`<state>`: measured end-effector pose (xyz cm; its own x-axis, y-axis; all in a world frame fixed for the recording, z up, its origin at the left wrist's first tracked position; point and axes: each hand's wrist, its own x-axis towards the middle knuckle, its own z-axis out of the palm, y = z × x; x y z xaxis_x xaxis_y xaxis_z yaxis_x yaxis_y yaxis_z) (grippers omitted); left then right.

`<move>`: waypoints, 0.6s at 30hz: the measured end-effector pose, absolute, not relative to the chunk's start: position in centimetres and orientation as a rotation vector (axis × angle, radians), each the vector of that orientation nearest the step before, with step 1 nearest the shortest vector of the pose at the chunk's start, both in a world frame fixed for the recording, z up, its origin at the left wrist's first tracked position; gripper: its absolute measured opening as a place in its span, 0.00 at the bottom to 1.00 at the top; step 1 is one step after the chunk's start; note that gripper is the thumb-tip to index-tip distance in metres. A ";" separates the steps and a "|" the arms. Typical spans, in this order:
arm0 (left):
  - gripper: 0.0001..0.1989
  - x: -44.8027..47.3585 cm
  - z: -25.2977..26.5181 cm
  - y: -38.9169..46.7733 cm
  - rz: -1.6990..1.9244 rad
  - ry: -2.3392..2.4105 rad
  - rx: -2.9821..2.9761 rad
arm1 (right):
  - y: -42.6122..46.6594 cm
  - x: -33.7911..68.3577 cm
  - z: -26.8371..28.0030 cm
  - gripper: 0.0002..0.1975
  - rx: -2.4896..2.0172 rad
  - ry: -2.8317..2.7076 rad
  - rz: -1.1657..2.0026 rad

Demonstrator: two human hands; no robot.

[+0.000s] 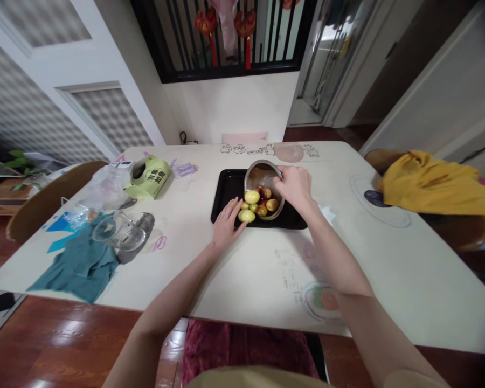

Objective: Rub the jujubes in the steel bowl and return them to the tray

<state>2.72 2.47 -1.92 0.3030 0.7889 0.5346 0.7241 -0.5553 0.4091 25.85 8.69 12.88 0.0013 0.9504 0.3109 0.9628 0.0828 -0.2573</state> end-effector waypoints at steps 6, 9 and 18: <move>0.33 2.8 -1.6 2.0 1.024 1.435 2.458 | 8.5 26.8 13.6 0.16 -1.914 -1.938 -0.097; 0.32 2.8 -1.6 1.9 1.025 1.424 2.466 | 8.5 27.4 13.8 0.16 -1.932 -1.922 -0.130; 0.31 2.8 -1.5 1.9 1.011 1.430 2.493 | 8.0 29.7 14.8 0.15 -1.903 -1.886 -0.134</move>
<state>2.79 1.87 -1.47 0.3407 0.7978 0.4974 0.7351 -0.5559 0.3882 29.72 7.96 14.84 0.0580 0.9238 0.3784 0.9680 0.0406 -0.2475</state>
